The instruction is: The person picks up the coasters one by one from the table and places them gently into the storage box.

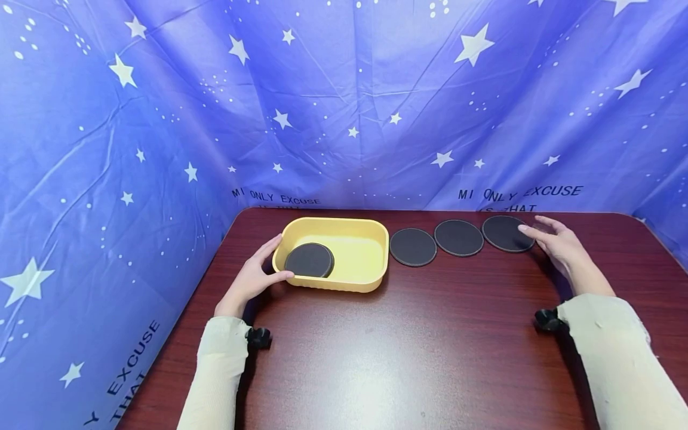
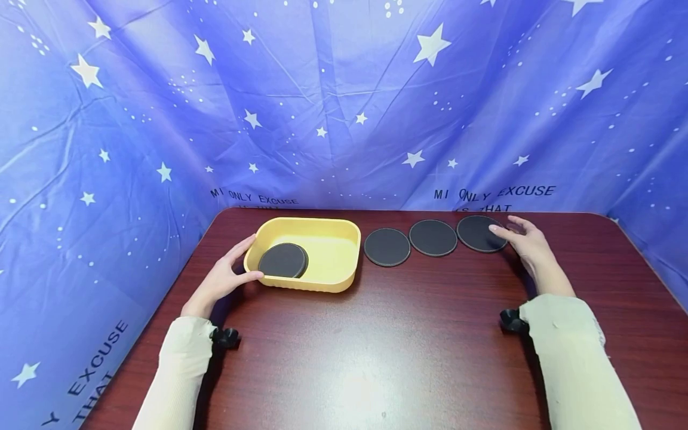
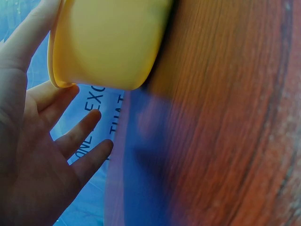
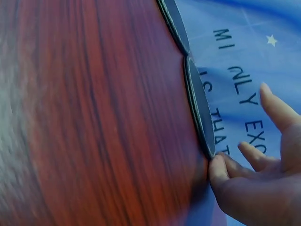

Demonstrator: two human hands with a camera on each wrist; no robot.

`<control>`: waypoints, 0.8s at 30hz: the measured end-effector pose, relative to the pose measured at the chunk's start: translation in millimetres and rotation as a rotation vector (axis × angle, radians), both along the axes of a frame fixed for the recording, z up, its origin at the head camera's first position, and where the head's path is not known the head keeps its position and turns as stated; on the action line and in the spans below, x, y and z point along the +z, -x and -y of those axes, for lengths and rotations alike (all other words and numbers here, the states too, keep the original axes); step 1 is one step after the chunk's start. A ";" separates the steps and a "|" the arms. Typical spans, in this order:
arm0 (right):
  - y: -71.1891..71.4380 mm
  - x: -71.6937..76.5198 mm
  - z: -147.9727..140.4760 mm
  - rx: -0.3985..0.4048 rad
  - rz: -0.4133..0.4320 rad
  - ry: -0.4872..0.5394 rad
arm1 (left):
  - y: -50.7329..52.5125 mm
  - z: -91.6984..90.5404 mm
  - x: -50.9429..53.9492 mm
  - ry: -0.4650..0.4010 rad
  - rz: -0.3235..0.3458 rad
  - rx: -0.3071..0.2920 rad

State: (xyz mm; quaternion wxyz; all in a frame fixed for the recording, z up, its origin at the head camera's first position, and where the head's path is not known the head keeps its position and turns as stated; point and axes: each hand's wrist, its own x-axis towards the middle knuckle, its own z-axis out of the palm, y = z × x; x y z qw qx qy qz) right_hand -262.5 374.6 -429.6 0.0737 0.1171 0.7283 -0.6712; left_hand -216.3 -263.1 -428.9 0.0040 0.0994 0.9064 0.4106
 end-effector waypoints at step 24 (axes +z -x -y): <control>-0.5 -3.9 6.5 0.214 -0.094 -0.733 | -0.6 -0.3 0.5 -0.004 -0.005 -0.008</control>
